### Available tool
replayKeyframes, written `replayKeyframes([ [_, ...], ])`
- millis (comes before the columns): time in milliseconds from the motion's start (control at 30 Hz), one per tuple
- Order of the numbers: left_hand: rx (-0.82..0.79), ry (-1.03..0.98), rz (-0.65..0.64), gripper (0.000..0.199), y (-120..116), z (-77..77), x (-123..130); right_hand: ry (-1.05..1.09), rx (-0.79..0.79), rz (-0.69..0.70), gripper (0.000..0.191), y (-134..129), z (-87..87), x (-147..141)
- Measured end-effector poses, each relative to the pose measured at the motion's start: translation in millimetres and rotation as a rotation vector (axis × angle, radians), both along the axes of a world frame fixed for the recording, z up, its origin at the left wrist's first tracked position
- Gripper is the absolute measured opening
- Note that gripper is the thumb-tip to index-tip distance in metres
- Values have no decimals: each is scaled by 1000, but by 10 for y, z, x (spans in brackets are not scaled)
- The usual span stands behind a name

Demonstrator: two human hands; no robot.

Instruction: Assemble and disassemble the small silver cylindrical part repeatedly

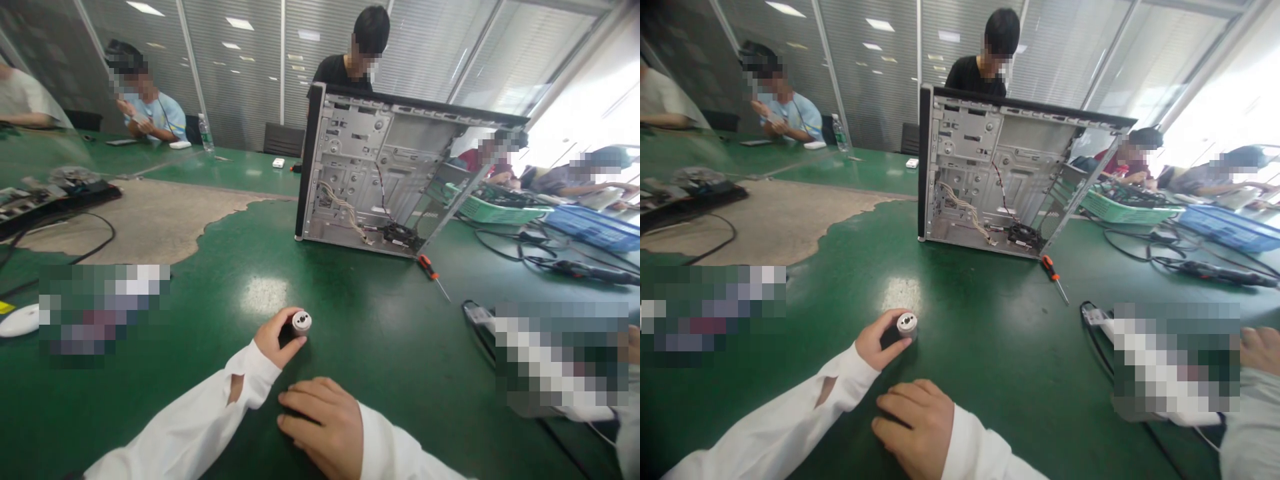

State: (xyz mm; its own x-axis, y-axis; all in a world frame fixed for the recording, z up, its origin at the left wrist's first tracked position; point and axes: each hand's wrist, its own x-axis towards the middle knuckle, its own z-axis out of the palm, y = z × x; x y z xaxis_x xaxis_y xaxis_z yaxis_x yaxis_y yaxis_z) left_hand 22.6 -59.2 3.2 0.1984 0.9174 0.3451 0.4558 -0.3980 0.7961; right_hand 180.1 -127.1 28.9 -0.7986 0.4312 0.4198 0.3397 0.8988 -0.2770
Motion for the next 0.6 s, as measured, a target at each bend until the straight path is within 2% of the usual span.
replayKeyframes([
  [267,-6,39,-2,36,-1,19,-5,-80,31,18,19,153,73,165],
  [333,-6,45,0,36,-1,18,-6,-69,37,-26,19,152,40,170],
  [433,-2,55,3,36,-1,20,-8,42,13,-179,22,166,-37,183],
  [533,-6,63,-8,36,-9,38,-3,223,-121,-266,25,241,-97,226],
  [600,-1,66,-43,35,-23,60,7,367,-219,-307,21,321,-135,262],
])
